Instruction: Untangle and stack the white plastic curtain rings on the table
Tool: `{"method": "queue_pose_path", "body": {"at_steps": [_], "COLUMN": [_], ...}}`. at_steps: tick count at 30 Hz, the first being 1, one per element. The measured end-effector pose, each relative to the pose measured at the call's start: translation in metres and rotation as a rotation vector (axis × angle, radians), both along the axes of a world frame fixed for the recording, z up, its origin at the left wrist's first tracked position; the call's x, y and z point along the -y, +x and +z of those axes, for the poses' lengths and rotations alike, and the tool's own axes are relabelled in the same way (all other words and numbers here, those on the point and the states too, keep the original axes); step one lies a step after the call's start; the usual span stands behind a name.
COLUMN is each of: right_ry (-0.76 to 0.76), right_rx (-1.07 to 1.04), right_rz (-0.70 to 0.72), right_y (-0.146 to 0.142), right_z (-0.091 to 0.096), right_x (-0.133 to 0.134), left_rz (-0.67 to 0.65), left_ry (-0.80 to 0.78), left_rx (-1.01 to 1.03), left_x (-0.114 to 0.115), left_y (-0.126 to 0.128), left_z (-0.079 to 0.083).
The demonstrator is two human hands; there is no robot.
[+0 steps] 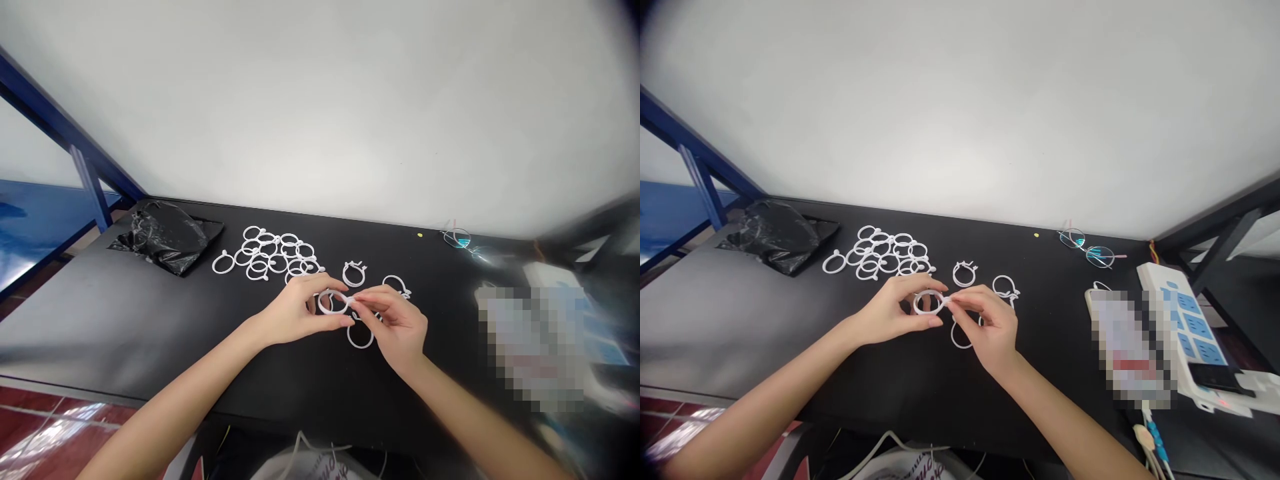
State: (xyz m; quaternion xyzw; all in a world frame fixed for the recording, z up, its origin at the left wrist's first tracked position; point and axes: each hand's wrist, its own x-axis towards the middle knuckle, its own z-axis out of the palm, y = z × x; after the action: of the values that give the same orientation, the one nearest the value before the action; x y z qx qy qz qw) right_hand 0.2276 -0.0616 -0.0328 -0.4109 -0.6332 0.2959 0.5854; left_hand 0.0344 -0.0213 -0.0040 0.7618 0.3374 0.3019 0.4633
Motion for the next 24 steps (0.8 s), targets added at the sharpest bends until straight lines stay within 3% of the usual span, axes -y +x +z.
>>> {"method": "queue_pose_path", "body": {"at_steps": [5, 16, 19, 24], "right_ry": [-0.018, -0.129, -0.168, -0.103], "right_rx": [0.012, -0.028, -0.01, 0.127], "right_rz": [0.009, 0.118, 0.119, 0.03], "right_y": [0.0, 0.002, 0.001, -0.001], "right_z": [-0.001, 0.0, -0.001, 0.0], "right_x": [-0.001, -0.002, -0.002, -0.002], "left_rz": [0.024, 0.044, 0.074, 0.344], "left_ry": [-0.142, -0.166, -0.054, 0.363], "left_rx": [0.066, 0.087, -0.005, -0.253], "left_x": [-0.001, 0.002, 0.0, -0.019], "left_y": [0.0, 0.001, -0.002, -0.017], "left_z": [-0.002, -0.002, -0.003, -0.013]}}
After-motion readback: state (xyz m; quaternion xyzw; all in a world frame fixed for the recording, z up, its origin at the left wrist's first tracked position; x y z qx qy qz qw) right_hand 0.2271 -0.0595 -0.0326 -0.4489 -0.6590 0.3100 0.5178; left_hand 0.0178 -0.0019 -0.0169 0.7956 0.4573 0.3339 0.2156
